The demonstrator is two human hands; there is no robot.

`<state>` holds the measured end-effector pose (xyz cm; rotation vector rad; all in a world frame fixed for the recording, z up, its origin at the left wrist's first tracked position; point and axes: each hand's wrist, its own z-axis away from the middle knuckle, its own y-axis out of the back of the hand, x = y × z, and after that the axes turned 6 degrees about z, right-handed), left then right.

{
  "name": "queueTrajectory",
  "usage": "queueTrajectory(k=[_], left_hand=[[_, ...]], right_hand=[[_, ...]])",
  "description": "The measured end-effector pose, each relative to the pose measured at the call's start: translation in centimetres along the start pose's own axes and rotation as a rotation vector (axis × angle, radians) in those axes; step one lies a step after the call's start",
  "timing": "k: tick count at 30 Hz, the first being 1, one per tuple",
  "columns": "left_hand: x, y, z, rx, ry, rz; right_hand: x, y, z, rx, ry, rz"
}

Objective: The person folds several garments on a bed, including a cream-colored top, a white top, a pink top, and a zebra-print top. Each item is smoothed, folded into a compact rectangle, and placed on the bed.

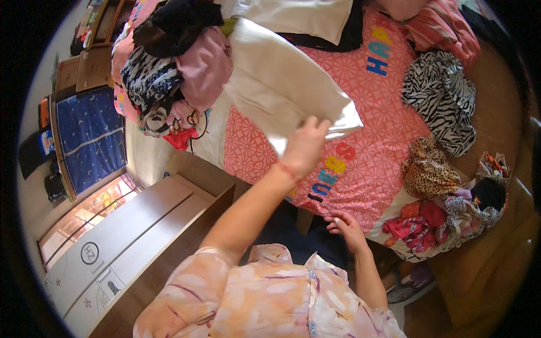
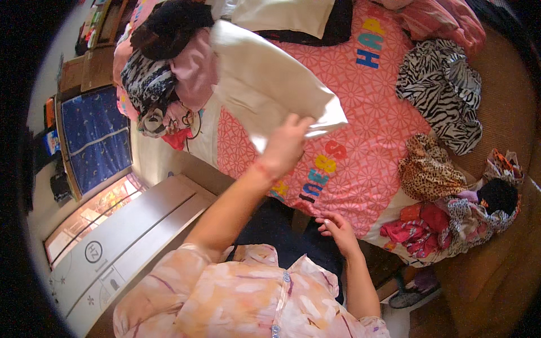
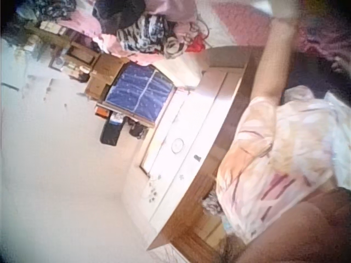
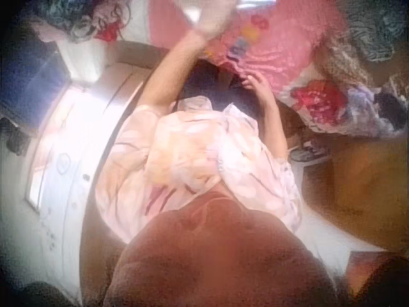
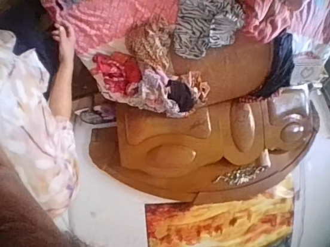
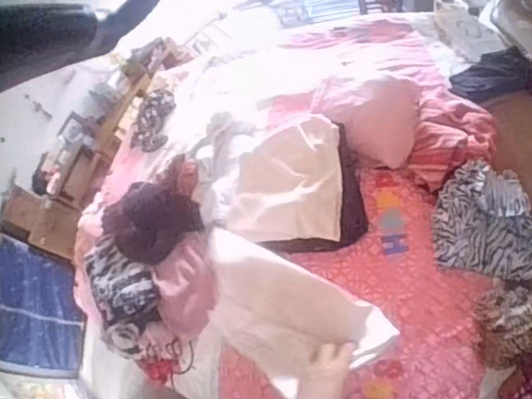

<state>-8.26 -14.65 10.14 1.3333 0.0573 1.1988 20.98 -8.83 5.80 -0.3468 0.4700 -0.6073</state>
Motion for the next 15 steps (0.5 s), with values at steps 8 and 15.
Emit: queueTrajectory(k=[8,15], left_hand=[[1.4,-10.1,-0.7,-0.037,0.078,0.256],[1.3,-9.7,2.0,-0.004,-0.025,0.387]], right_hand=[[-1.2,3.4,1.3,0.158,0.135,0.122],[-9.2,3.7,0.4,0.340,0.544,0.364]])
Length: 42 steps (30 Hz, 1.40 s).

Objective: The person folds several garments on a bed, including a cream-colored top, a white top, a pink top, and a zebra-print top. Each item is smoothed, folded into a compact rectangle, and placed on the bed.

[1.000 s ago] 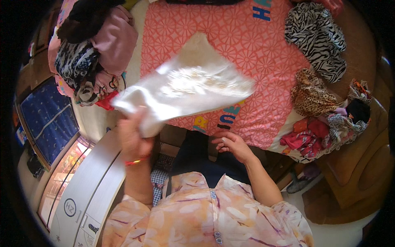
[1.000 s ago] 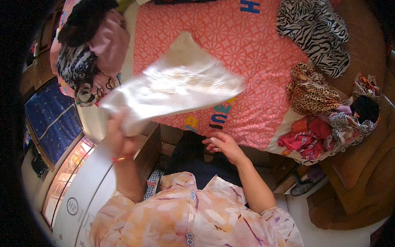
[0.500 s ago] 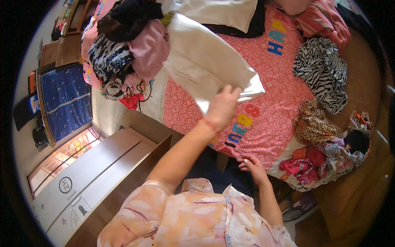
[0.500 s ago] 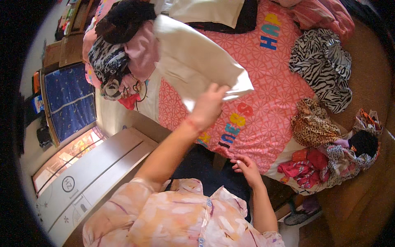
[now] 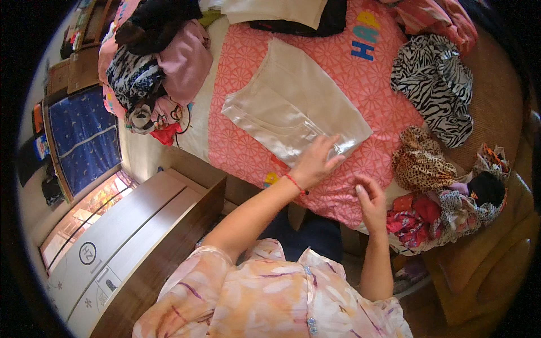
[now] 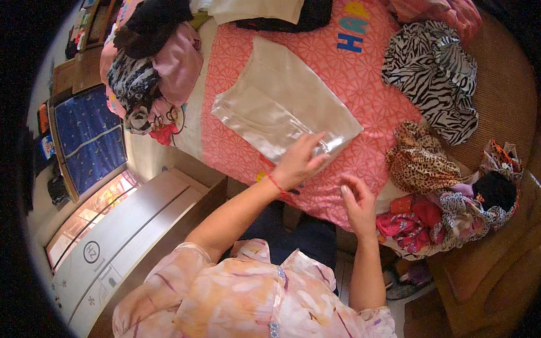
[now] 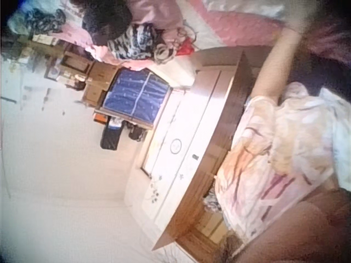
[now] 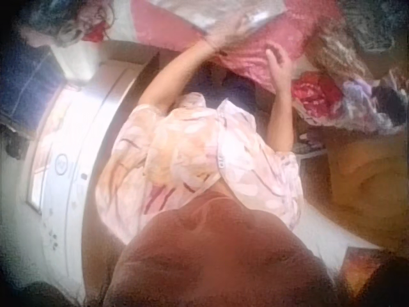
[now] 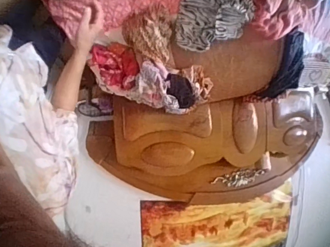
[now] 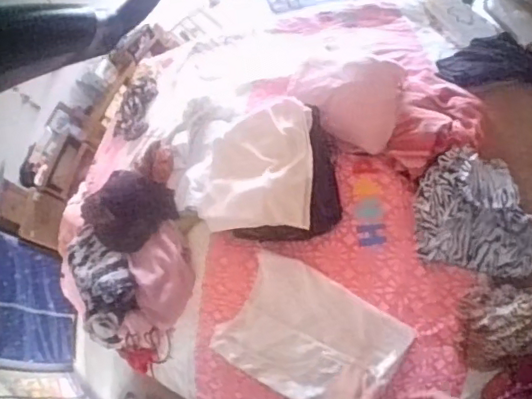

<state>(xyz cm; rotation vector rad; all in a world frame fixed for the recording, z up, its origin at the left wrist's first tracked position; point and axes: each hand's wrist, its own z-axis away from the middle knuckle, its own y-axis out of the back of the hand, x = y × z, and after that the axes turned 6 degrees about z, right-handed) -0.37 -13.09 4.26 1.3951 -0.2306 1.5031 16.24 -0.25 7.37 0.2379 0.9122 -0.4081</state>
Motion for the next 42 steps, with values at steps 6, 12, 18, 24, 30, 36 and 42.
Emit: queueTrajectory(k=[6,12,18,24,30,36,42], left_hand=[[-3.2,7.4,-1.5,0.190,-0.055,-0.321],[-4.0,8.5,-2.4,-0.052,-0.188,-0.432],[-4.9,9.0,0.6,0.035,-0.368,-0.410],[-4.6,10.1,2.7,-0.030,-0.299,-0.345],[-6.7,10.3,1.5,-0.056,-0.292,-0.468],[-6.7,9.5,0.6,-0.166,-0.399,-0.503],[-6.7,9.2,-0.9,-0.145,-0.411,-0.453]], right_hand=[[-5.1,-2.6,-6.1,0.009,0.195,0.155],[-5.0,-6.6,-12.4,0.052,0.537,0.530],[-3.9,-6.8,-14.0,0.110,0.536,0.562],[-5.6,-10.2,-12.7,0.169,0.515,0.962],[-3.2,-11.6,-12.8,0.297,0.592,1.106],[-2.4,-9.3,-15.0,0.232,0.540,0.746],[-3.9,-5.8,-17.0,0.064,0.068,0.404]])
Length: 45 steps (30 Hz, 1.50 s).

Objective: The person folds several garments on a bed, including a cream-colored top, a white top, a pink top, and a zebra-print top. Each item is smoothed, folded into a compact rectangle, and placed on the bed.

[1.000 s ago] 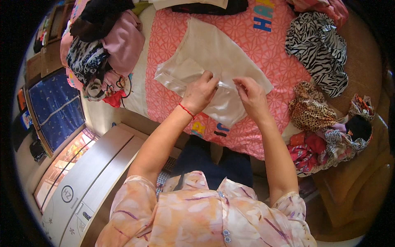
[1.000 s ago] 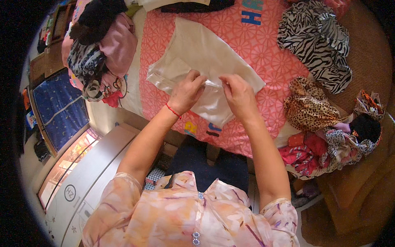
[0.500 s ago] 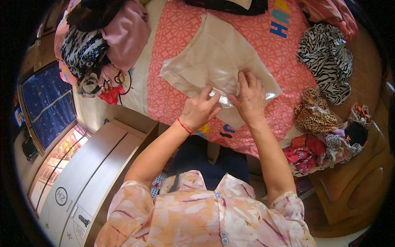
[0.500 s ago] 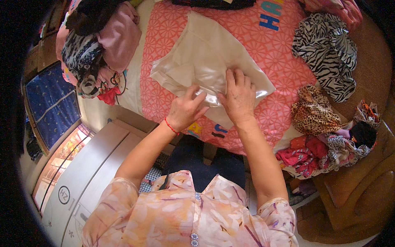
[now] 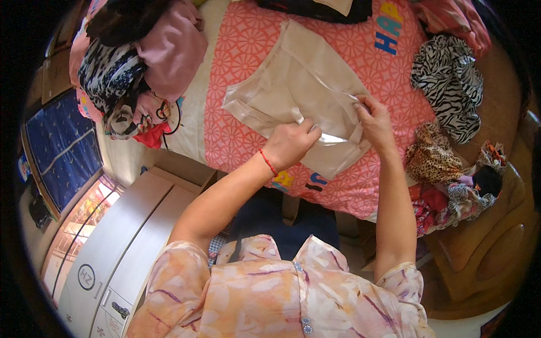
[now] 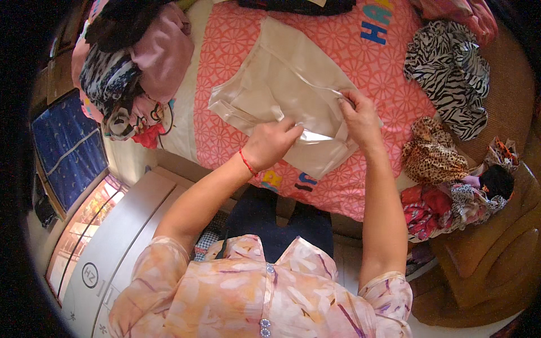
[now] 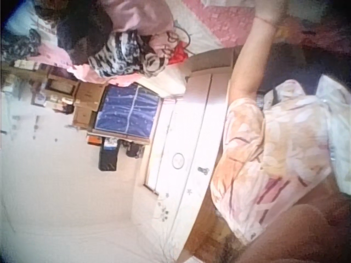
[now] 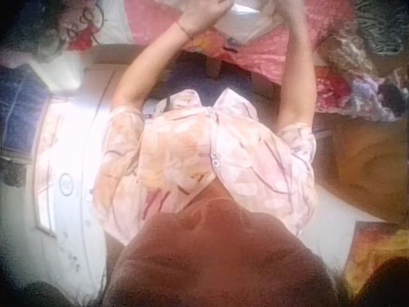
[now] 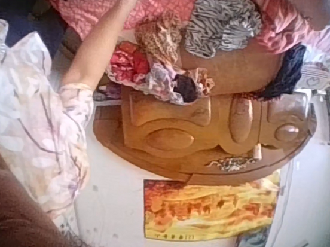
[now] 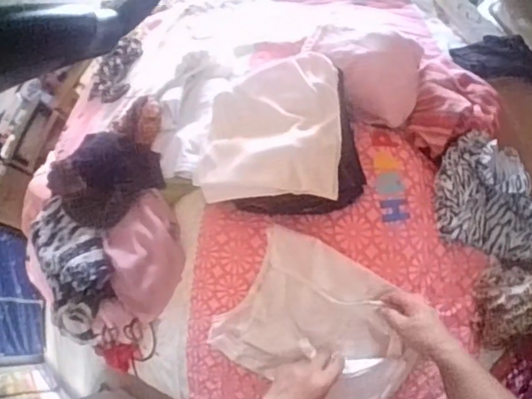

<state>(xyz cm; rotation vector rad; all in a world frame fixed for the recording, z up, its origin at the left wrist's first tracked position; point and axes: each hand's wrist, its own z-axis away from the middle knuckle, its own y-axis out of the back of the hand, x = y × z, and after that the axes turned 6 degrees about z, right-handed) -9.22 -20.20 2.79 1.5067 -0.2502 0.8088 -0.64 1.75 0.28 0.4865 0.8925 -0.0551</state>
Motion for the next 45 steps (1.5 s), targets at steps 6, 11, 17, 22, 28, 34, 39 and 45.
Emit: queueTrajectory(k=[6,11,17,22,28,34,39,45], left_hand=[[0.5,0.7,-5.1,0.012,0.086,-0.007],[-0.4,0.5,-9.1,-0.124,0.158,0.004],[-1.8,-0.5,-10.8,0.105,0.332,0.510],[-3.0,1.0,-7.3,0.054,0.275,0.782],[-3.7,3.4,-4.9,0.284,0.758,1.715],[-4.5,4.2,-7.7,0.361,0.906,1.482],[0.3,7.2,-6.3,0.527,0.666,1.171],[-2.3,2.7,0.2,0.744,0.922,1.196]], right_hand=[[-3.7,2.9,1.2,0.037,0.174,0.029],[-6.5,4.9,2.5,0.071,0.408,0.242],[-7.4,3.9,4.8,-0.006,0.597,0.468],[-4.4,1.0,6.6,-0.169,0.434,0.734],[-2.3,0.1,7.5,-0.106,0.466,0.709],[-0.3,0.6,7.4,-0.094,0.413,0.613],[0.2,0.8,7.9,-0.056,0.375,0.598],[1.6,-0.5,8.3,0.095,0.427,0.783]])
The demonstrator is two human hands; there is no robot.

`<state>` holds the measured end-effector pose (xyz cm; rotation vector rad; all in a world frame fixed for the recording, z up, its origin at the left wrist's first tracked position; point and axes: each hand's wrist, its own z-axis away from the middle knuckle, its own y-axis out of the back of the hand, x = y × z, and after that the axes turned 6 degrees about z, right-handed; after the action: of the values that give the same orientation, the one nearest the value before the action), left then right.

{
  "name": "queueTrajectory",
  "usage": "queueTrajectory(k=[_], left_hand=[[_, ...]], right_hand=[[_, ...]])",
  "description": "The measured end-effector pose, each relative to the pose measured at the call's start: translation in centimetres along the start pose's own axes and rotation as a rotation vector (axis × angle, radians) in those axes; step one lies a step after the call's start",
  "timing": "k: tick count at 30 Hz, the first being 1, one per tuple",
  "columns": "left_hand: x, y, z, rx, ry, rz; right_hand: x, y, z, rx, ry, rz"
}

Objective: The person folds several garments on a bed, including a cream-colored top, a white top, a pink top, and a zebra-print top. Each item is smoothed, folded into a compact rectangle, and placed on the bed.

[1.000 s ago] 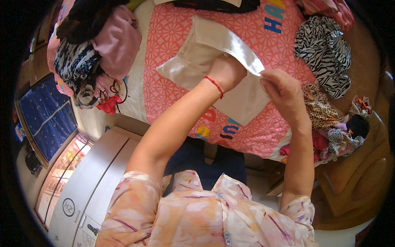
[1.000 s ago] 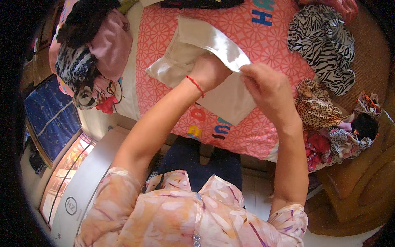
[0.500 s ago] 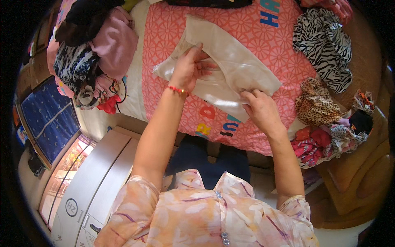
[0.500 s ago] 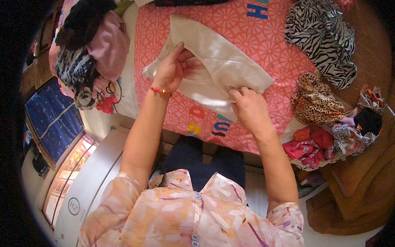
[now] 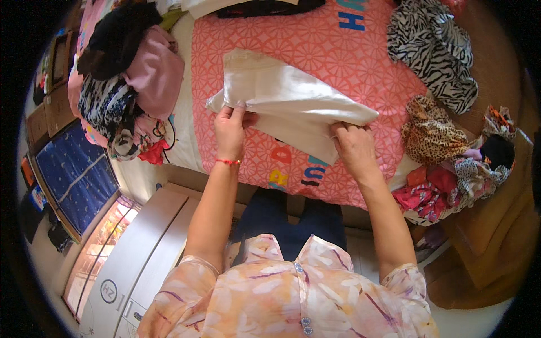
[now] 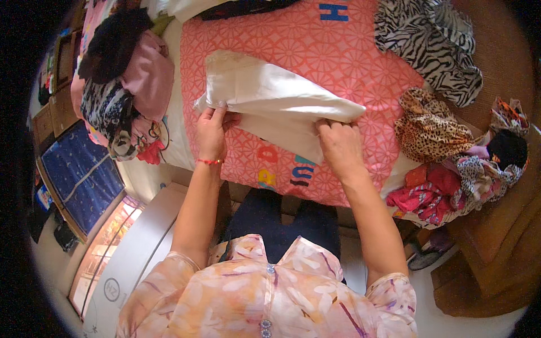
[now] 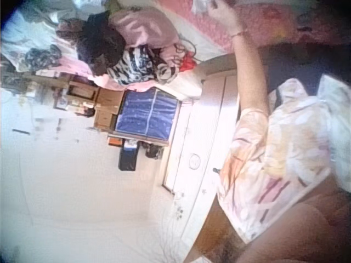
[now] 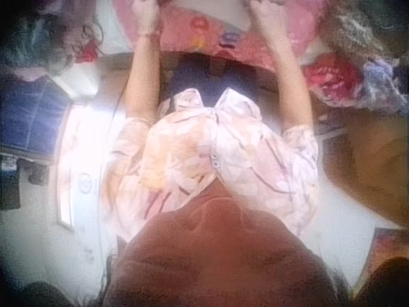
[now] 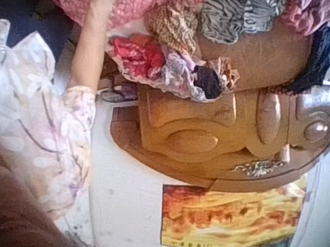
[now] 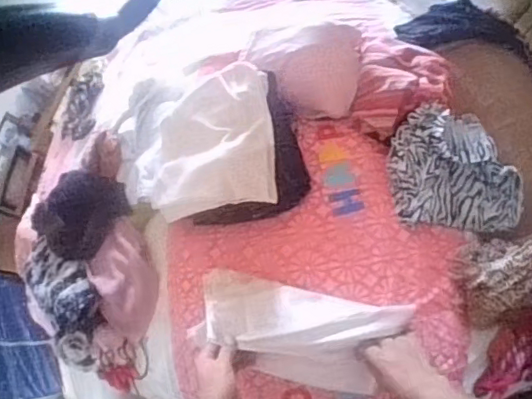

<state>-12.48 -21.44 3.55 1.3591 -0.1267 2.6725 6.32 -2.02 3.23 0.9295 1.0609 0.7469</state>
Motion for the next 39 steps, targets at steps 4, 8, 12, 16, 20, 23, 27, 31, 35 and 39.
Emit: queueTrajectory(k=[4,8,12,16,20,23,27,31,35,39], left_hand=[[-0.6,0.9,-3.5,-0.048,0.175,-0.101],[0.2,0.9,-4.0,-0.095,0.158,-0.114],[0.6,1.2,-4.3,-0.117,0.145,-0.252],[1.6,1.0,-2.3,0.071,-0.213,-0.252],[3.0,-3.2,1.7,-0.202,-0.409,-0.330],[1.2,-6.5,1.7,-0.679,-0.233,-0.235],[-3.3,-6.6,-2.5,-0.708,0.352,0.280],[-2.3,-5.1,-2.9,-0.753,0.421,0.310],[-0.8,0.4,-0.7,-0.723,0.390,0.335],[0.0,7.0,-0.3,-0.402,0.386,0.428]], right_hand=[[0.9,-0.1,0.1,-0.026,-0.003,-0.062],[0.1,2.9,1.0,-0.209,-0.021,-0.404],[0.1,1.5,2.1,-0.223,-0.081,-0.348],[1.4,1.7,2.6,0.023,-0.375,-0.481],[3.5,-0.8,3.3,0.353,-0.745,-0.905],[3.0,-1.9,2.6,0.309,-0.811,-1.235],[0.7,-3.2,1.4,0.208,-0.749,-1.336],[-3.5,-0.8,0.3,0.227,-0.733,-1.423],[-9.2,1.6,-3.2,0.191,-0.728,-1.627],[-13.1,0.4,-10.4,-0.165,-0.622,-1.810]])
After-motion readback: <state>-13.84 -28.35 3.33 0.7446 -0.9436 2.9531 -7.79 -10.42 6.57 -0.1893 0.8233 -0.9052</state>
